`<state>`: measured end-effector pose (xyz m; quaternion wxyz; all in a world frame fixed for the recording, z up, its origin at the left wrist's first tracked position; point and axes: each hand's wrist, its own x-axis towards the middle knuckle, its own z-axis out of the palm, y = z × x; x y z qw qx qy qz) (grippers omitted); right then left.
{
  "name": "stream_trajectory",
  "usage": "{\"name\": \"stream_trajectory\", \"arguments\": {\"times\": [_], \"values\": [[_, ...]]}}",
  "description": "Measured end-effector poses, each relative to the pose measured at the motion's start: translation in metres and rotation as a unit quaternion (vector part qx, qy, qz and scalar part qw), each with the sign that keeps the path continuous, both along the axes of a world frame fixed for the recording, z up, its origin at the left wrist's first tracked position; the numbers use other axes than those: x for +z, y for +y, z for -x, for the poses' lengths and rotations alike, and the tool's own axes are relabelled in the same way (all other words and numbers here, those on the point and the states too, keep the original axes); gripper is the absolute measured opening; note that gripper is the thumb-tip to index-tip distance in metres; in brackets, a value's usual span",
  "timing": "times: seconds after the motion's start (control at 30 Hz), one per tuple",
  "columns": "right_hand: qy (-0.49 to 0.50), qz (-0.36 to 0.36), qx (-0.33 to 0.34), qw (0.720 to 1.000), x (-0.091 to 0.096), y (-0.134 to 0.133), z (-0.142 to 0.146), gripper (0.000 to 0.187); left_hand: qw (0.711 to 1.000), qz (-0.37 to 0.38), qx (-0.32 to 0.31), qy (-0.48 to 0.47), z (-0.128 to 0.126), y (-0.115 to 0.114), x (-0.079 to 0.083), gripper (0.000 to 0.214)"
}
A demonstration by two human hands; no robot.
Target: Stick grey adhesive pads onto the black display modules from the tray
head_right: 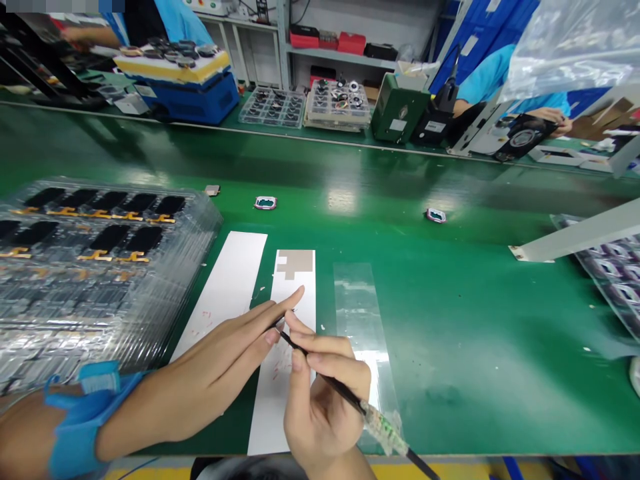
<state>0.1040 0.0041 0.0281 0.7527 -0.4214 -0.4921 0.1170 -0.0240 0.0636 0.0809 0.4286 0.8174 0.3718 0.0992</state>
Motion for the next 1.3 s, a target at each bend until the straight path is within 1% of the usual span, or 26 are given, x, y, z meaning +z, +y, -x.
{"name": "stream_trajectory", "arguments": {"times": [0.17, 0.43, 0.57, 0.97, 1.13, 1.3], "values": [[0.007, 0.002, 0.001, 1.0, 0.0, -0.0001, 0.0006, 0.034, 1.0, 0.0, -0.009, -0.006, 0.0004, 0.0008, 0.0008, 0.051], [0.009, -0.003, 0.014, 1.0, 0.0001, -0.0009, 0.0003, 0.035, 1.0, -0.011, -0.007, 0.003, 0.0014, -0.0005, -0.0036, 0.051], [0.005, 0.0, 0.009, 1.0, -0.0007, -0.0009, -0.0003, 0.037, 1.0, -0.01, -0.01, 0.005, 0.0005, 0.0001, -0.0037, 0.052], [-0.009, -0.025, -0.004, 1.0, -0.0001, 0.0004, 0.0007, 0.042, 1.0, -0.009, -0.016, 0.002, 0.0009, 0.0005, -0.0022, 0.052], [-0.012, -0.032, 0.003, 0.999, -0.0014, 0.0001, 0.0023, 0.043, 1.0, -0.019, -0.019, 0.012, 0.0003, 0.0007, -0.0023, 0.053], [-0.006, -0.017, 0.019, 1.0, -0.0027, -0.0017, 0.0022, 0.04, 0.999, -0.033, -0.018, 0.027, 0.0007, 0.0003, -0.0011, 0.054]]}}
